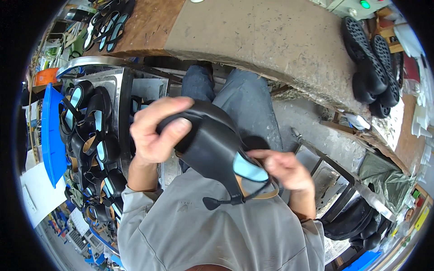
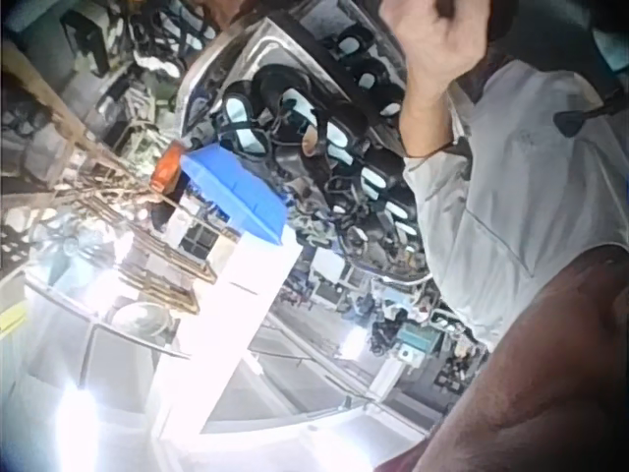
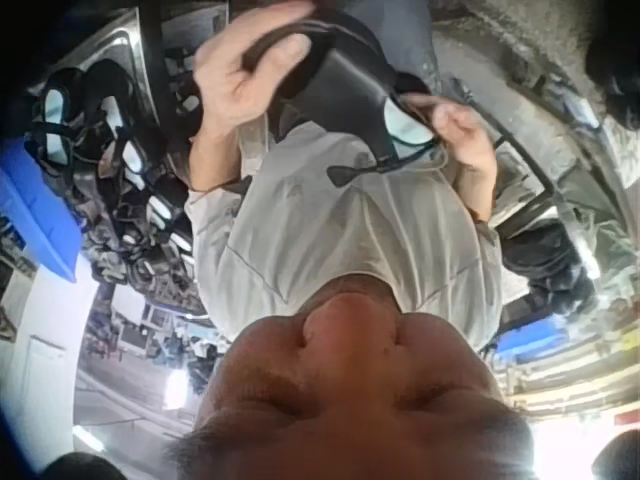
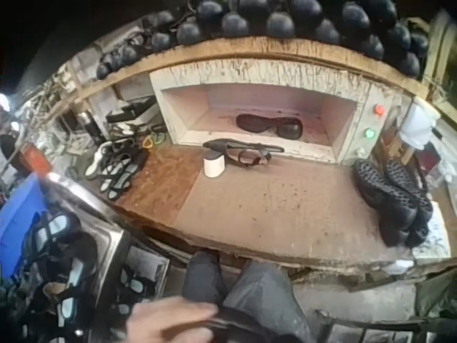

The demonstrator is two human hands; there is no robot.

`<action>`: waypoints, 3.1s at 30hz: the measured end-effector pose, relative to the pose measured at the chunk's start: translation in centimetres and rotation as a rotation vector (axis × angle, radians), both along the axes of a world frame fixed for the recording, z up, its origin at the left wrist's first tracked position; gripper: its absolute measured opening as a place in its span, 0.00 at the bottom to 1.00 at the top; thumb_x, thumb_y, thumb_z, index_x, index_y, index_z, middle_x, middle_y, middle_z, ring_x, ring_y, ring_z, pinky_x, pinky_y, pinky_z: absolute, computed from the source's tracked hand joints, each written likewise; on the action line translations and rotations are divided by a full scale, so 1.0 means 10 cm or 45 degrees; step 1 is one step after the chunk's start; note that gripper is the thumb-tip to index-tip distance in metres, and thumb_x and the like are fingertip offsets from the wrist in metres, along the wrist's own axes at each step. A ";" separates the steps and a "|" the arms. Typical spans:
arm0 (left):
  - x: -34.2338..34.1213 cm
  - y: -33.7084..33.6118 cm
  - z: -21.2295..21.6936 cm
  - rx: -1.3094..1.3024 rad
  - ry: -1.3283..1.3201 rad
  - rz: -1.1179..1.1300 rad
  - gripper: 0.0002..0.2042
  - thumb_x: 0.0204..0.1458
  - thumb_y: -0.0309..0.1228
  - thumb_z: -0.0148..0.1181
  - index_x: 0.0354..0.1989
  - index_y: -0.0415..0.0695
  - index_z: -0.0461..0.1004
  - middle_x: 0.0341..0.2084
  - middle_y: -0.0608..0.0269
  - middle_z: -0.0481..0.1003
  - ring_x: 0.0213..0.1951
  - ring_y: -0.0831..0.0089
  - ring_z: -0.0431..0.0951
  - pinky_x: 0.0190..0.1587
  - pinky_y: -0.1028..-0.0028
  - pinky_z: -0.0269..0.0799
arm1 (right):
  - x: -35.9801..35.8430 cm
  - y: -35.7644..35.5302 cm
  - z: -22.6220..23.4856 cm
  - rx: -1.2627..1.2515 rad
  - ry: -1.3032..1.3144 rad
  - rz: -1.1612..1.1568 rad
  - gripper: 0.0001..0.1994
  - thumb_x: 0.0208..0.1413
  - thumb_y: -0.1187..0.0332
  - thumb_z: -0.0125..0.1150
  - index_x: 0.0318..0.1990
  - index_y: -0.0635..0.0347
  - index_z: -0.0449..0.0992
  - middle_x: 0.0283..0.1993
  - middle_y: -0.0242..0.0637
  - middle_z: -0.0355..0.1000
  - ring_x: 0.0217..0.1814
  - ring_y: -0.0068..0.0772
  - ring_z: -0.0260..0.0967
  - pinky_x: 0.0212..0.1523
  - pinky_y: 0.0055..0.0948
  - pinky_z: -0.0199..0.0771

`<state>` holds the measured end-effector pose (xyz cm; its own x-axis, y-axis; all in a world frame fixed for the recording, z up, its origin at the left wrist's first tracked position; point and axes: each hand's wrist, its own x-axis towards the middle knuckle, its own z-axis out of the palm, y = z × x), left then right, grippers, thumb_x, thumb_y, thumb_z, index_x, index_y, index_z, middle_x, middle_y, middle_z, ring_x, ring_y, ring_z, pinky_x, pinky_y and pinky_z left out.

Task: The person assembles black sandals by pressing the upper straps onto the sole. They pick up a sole and a strap, align them, and press the strap into place, then inspect the fit by flexing the sandal. This process is repeated for multiple pairs.

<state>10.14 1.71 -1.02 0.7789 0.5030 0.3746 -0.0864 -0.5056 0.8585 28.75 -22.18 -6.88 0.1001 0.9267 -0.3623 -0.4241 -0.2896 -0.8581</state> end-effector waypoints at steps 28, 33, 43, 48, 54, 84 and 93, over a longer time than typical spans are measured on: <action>0.31 -0.71 -0.71 -1.466 -0.165 0.010 0.47 0.42 0.64 0.52 0.61 0.35 0.55 0.52 0.36 0.65 0.49 0.56 0.74 0.50 0.63 0.72 | -0.19 0.38 -0.01 0.702 -1.492 -0.469 0.35 0.27 0.66 0.79 0.48 0.68 0.72 0.42 0.44 0.69 0.36 0.38 0.72 0.32 0.29 0.76; 0.30 -0.69 -0.69 -1.546 -0.206 -0.090 0.45 0.39 0.57 0.61 0.61 0.39 0.54 0.54 0.41 0.63 0.53 0.57 0.70 0.56 0.62 0.67 | -0.10 0.45 -0.01 0.725 -1.482 -0.381 0.34 0.24 0.67 0.77 0.48 0.68 0.75 0.40 0.41 0.69 0.32 0.33 0.71 0.26 0.26 0.77; 0.31 -0.71 -0.65 -1.537 -0.164 -0.005 0.46 0.39 0.59 0.61 0.62 0.39 0.54 0.54 0.41 0.63 0.54 0.57 0.69 0.57 0.62 0.66 | -0.05 0.47 0.00 0.670 -1.468 -0.276 0.34 0.25 0.65 0.76 0.48 0.68 0.75 0.40 0.40 0.69 0.32 0.33 0.70 0.26 0.26 0.76; 0.32 -0.73 -0.64 -1.547 -0.180 0.020 0.46 0.40 0.59 0.61 0.62 0.39 0.53 0.54 0.41 0.63 0.54 0.58 0.69 0.57 0.62 0.65 | -0.04 0.47 0.01 0.657 -1.449 -0.239 0.35 0.26 0.63 0.77 0.49 0.68 0.75 0.41 0.41 0.68 0.32 0.31 0.70 0.25 0.25 0.75; 0.29 -0.71 -0.66 -1.439 -0.161 -0.007 0.46 0.42 0.59 0.60 0.62 0.37 0.53 0.54 0.42 0.63 0.55 0.59 0.68 0.57 0.64 0.65 | -0.04 0.47 0.06 0.621 -1.431 -0.173 0.35 0.28 0.63 0.77 0.50 0.69 0.74 0.41 0.41 0.68 0.32 0.31 0.70 0.25 0.25 0.74; 0.37 -0.25 0.10 -0.907 -0.009 -0.361 0.39 0.50 0.51 0.60 0.63 0.36 0.54 0.54 0.53 0.63 0.57 0.66 0.64 0.60 0.69 0.57 | 0.12 0.83 0.65 0.616 -0.322 -0.128 0.29 0.54 0.72 0.62 0.63 0.65 0.61 0.57 0.42 0.65 0.57 0.29 0.64 0.57 0.24 0.62; 0.16 -0.57 -0.26 -0.708 -0.108 -0.172 0.39 0.52 0.43 0.61 0.64 0.31 0.48 0.56 0.50 0.58 0.58 0.65 0.61 0.61 0.70 0.54 | 0.02 0.83 0.52 0.584 -0.526 -0.081 0.27 0.52 0.70 0.65 0.59 0.67 0.65 0.49 0.42 0.70 0.50 0.28 0.67 0.51 0.24 0.65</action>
<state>11.71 -4.01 -3.61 0.8286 0.5405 0.1462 -0.1988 0.0399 0.9792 28.97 -13.91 -1.64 0.2069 0.9665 0.1517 -0.0348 0.1623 -0.9861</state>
